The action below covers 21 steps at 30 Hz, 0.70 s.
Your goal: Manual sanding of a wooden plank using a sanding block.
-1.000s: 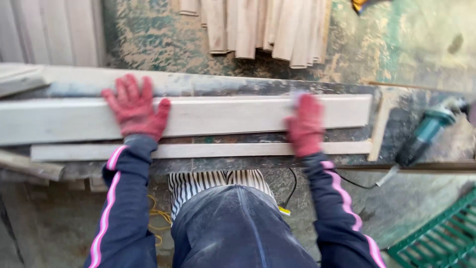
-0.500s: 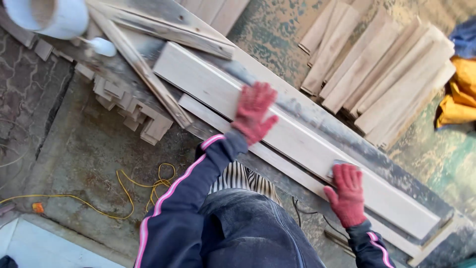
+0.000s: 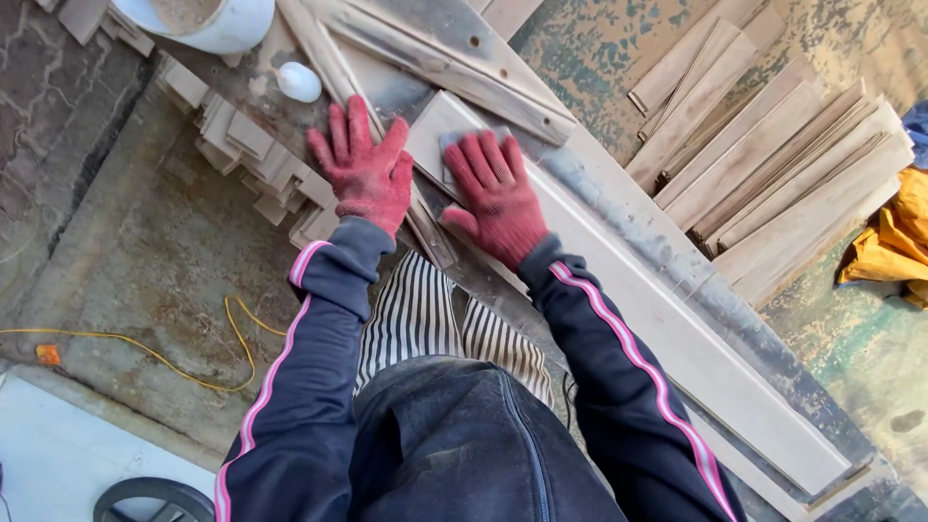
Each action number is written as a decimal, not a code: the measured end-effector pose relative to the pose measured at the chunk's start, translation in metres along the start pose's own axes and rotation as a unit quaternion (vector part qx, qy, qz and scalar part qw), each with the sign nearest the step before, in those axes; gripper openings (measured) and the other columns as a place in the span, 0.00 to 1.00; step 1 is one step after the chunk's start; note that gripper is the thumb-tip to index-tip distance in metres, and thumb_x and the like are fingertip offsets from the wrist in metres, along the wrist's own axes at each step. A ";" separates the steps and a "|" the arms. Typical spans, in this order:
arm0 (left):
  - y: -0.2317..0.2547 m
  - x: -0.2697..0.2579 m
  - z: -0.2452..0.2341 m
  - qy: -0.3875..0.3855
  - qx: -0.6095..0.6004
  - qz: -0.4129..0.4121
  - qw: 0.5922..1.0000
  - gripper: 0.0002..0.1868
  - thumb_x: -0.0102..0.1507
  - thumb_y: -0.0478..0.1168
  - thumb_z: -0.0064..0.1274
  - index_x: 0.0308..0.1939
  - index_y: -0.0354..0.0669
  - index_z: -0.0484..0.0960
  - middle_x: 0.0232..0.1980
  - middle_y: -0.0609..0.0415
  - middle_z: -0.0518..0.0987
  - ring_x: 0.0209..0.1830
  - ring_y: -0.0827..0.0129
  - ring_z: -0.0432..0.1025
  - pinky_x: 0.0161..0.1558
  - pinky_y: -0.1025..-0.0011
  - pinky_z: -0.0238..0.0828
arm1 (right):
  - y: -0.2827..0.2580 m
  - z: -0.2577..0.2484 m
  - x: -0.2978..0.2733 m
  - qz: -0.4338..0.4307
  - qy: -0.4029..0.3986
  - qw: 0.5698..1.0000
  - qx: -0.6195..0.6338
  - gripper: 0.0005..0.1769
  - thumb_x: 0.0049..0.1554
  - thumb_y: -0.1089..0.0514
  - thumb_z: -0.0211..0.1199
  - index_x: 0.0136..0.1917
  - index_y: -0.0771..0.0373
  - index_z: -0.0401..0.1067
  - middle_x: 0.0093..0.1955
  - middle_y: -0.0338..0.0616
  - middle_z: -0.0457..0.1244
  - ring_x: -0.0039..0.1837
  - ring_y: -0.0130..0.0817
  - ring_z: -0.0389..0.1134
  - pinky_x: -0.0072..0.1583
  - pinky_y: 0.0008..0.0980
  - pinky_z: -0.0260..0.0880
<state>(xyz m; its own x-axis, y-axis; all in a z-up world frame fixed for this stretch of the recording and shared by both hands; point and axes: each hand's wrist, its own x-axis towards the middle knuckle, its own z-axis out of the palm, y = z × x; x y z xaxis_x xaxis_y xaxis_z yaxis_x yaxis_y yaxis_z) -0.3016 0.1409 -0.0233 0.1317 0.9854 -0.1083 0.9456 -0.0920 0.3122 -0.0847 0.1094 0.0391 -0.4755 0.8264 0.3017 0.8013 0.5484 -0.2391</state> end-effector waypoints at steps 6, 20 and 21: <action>-0.001 0.001 0.002 0.119 -0.078 0.025 0.989 0.20 0.63 0.46 0.62 0.60 0.60 0.91 0.83 0.47 0.51 0.82 0.41 0.40 0.75 0.32 0.21 | -0.006 -0.032 -0.099 0.101 -0.125 0.985 0.060 0.46 0.63 0.27 0.45 0.81 0.62 0.55 0.83 0.54 0.50 0.84 0.53 0.47 0.82 0.58 0.39; 0.018 0.030 -0.018 -0.043 0.031 -0.057 0.997 0.14 0.59 0.42 0.60 0.49 0.59 0.88 0.83 0.44 0.47 0.80 0.34 0.37 0.70 0.25 0.24 | 0.000 -0.051 -0.183 0.085 -0.200 0.976 0.015 0.51 0.63 0.22 0.31 0.83 0.60 0.47 0.85 0.52 0.40 0.85 0.51 0.37 0.81 0.61 0.27; 0.020 0.030 -0.018 -0.039 0.023 -0.073 0.996 0.14 0.59 0.41 0.59 0.48 0.60 0.89 0.83 0.46 0.47 0.80 0.35 0.38 0.71 0.26 0.23 | -0.004 -0.035 -0.144 0.060 -0.165 0.984 0.025 0.49 0.64 0.23 0.33 0.81 0.62 0.54 0.84 0.56 0.47 0.84 0.55 0.43 0.81 0.63 0.32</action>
<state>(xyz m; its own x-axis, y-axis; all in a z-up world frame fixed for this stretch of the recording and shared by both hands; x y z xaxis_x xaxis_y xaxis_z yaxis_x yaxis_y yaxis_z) -0.2841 0.1713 -0.0034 0.0117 0.9749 -0.2222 0.9689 0.0438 0.2434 -0.0070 -0.0166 0.0288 -0.4773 0.8776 -0.0446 0.8438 0.4435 -0.3020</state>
